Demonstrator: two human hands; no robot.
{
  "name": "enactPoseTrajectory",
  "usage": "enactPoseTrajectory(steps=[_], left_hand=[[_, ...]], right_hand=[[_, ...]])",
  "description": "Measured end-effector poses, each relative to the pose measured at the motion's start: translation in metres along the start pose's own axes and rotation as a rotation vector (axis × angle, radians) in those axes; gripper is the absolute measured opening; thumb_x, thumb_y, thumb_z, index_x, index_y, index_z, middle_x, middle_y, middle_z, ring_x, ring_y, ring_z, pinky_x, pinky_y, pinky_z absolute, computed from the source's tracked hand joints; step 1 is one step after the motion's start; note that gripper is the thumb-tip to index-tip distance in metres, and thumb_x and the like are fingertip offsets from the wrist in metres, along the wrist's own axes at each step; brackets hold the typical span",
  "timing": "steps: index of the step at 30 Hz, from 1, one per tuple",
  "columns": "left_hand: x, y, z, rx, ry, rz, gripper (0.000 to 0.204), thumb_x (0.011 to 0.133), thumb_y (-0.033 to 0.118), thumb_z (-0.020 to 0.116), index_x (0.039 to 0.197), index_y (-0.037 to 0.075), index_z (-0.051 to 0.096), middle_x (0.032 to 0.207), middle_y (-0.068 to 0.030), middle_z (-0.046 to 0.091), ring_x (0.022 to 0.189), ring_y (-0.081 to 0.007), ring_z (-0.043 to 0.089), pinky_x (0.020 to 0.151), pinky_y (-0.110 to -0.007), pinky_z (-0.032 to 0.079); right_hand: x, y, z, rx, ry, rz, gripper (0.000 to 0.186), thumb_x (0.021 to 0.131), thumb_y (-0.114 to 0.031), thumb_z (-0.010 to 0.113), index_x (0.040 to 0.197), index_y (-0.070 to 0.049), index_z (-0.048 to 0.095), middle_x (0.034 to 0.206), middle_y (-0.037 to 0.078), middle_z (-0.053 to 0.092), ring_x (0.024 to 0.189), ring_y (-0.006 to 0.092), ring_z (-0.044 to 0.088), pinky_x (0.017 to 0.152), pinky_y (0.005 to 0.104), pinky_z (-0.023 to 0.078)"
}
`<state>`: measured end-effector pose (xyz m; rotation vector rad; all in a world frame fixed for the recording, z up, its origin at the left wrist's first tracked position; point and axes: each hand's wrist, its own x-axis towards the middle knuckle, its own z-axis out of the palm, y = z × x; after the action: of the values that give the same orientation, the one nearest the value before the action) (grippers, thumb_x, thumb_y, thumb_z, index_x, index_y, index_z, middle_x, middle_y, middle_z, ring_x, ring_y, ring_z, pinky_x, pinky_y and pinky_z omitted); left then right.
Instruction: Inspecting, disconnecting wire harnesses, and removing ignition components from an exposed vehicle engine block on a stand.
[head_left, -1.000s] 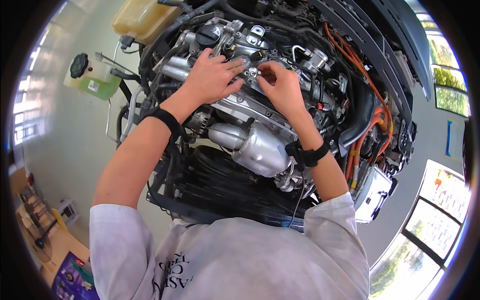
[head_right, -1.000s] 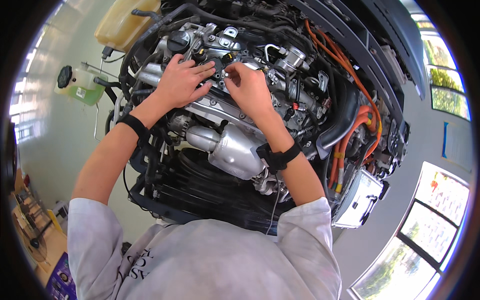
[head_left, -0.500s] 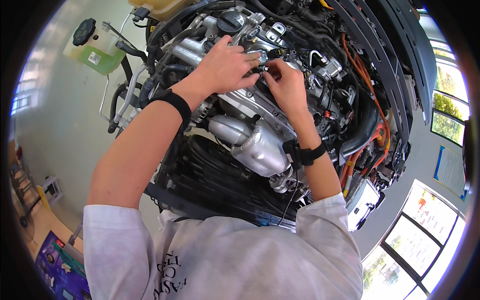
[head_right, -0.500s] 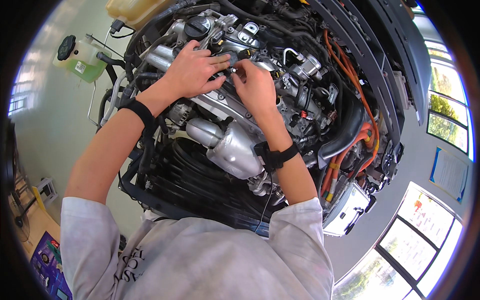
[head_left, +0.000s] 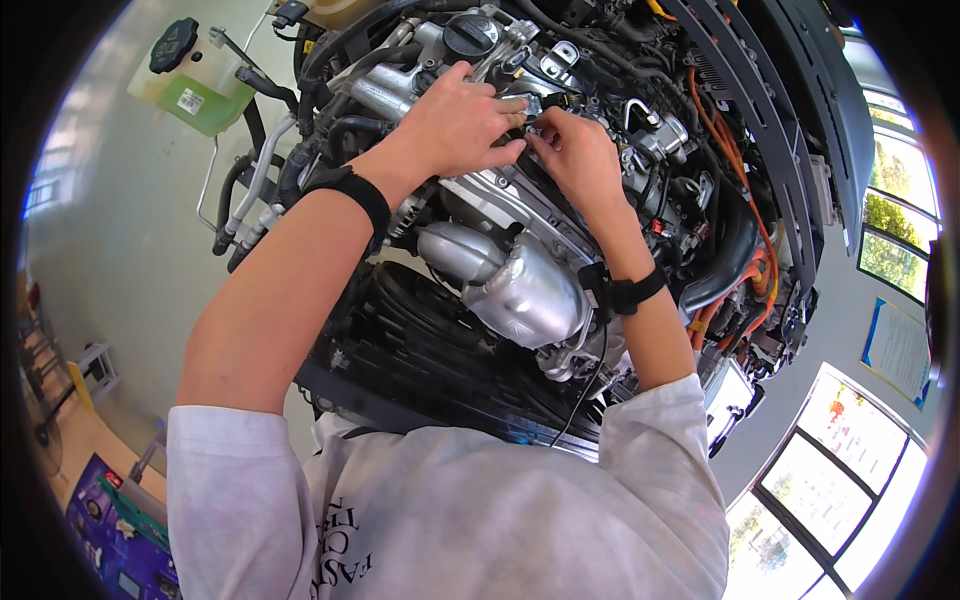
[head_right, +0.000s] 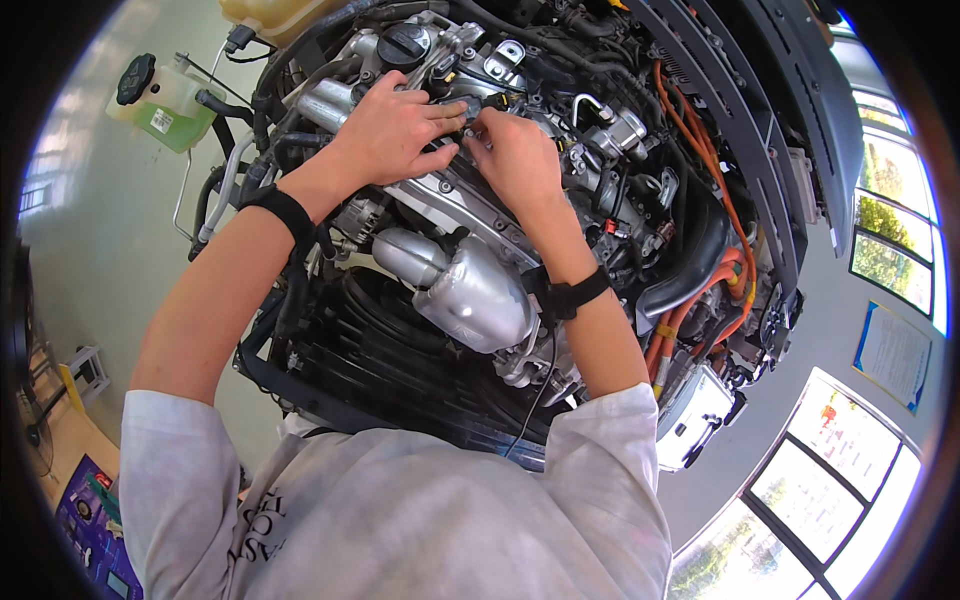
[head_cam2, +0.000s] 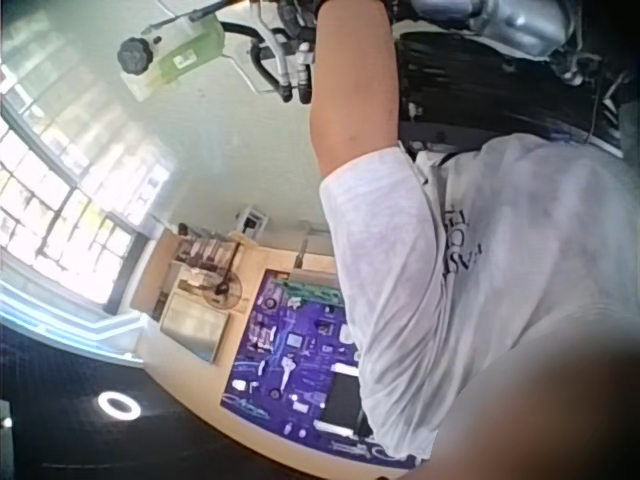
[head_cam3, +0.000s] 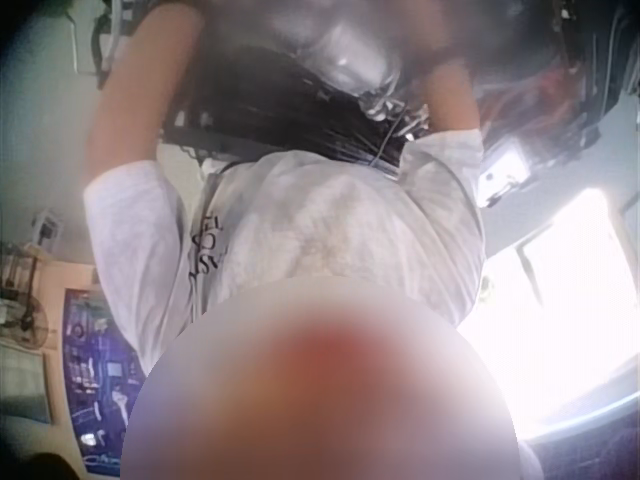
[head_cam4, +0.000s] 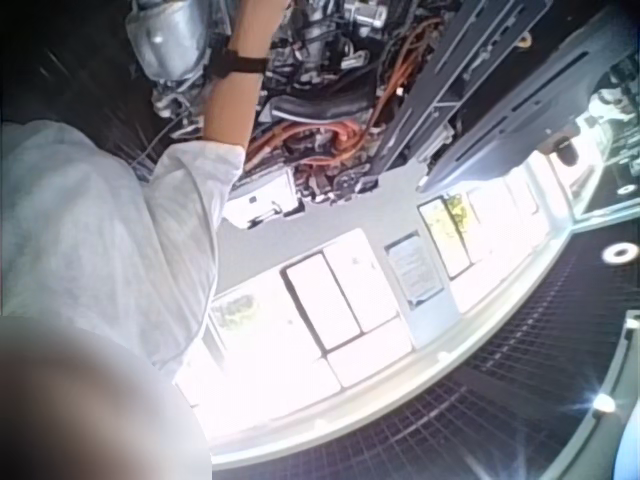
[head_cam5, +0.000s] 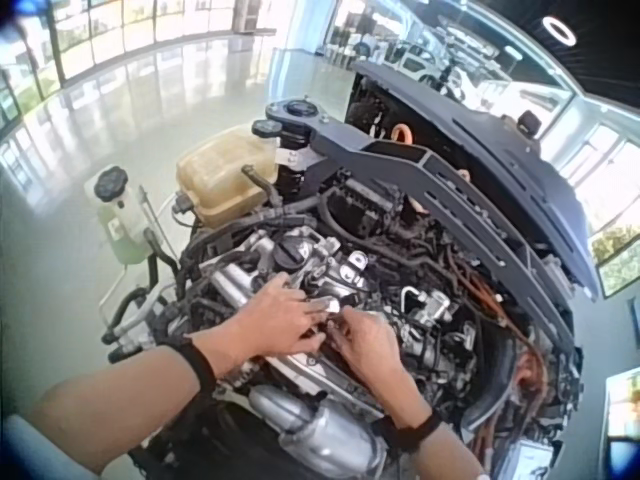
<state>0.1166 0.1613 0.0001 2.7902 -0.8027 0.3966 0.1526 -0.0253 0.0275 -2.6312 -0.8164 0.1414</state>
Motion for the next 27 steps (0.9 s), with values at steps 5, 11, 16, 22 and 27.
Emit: enactPoseTrajectory(steps=[5, 11, 16, 22, 27], left_hand=[[-0.001, 0.0, 0.0, -0.004, 0.016, -0.018, 0.035, 0.085, 0.039, 0.054, 0.099, 0.012, 0.071, 0.115, 0.0028, 0.066, 0.081, -0.0149, 0.061, 0.087, -0.037, 0.039], [0.004, 0.003, 0.0, -0.026, -0.002, -0.039, 0.035, 0.084, 0.038, 0.054, 0.1, 0.012, 0.071, 0.113, 0.0026, 0.066, 0.082, -0.0152, 0.06, 0.088, -0.037, 0.038], [-0.001, 0.001, 0.002, -0.035, 0.051, -0.042, 0.037, 0.083, 0.039, 0.054, 0.101, 0.011, 0.071, 0.113, 0.0035, 0.066, 0.084, -0.0154, 0.061, 0.089, -0.038, 0.039], [-0.001, 0.0, 0.004, -0.04, 0.074, -0.035, 0.035, 0.083, 0.038, 0.055, 0.099, 0.011, 0.071, 0.114, 0.0036, 0.066, 0.084, -0.0161, 0.061, 0.089, -0.038, 0.039], [0.001, 0.0, 0.003, -0.028, 0.047, -0.034, 0.036, 0.083, 0.038, 0.055, 0.099, 0.011, 0.071, 0.113, 0.0035, 0.066, 0.084, -0.0162, 0.061, 0.089, -0.038, 0.039]], right_hand=[[0.004, -0.004, -0.003, -0.202, -0.056, -0.054, 0.024, 0.082, -0.029, 0.064, 0.082, -0.006, 0.059, 0.072, 0.01, 0.065, 0.068, 0.0326, 0.064, 0.06, 0.0424, 0.051], [0.01, 0.016, 0.001, -0.215, -0.028, -0.268, 0.028, 0.084, -0.034, 0.061, 0.087, -0.007, 0.057, 0.074, 0.01, 0.065, 0.068, 0.0322, 0.064, 0.06, 0.0429, 0.052], [0.01, -0.002, -0.015, -0.273, -0.186, -0.129, 0.024, 0.085, -0.031, 0.058, 0.088, -0.007, 0.057, 0.077, 0.011, 0.066, 0.07, 0.0322, 0.065, 0.06, 0.0434, 0.052], [0.014, 0.004, -0.004, -0.345, -0.147, -0.211, 0.023, 0.086, -0.027, 0.053, 0.088, -0.005, 0.058, 0.069, 0.012, 0.065, 0.063, 0.0331, 0.064, 0.058, 0.0436, 0.052], [0.01, 0.0, -0.007, -0.407, -0.131, -0.18, 0.025, 0.087, -0.029, 0.053, 0.084, -0.006, 0.06, 0.067, 0.013, 0.065, 0.06, 0.0326, 0.064, 0.056, 0.0434, 0.052]])
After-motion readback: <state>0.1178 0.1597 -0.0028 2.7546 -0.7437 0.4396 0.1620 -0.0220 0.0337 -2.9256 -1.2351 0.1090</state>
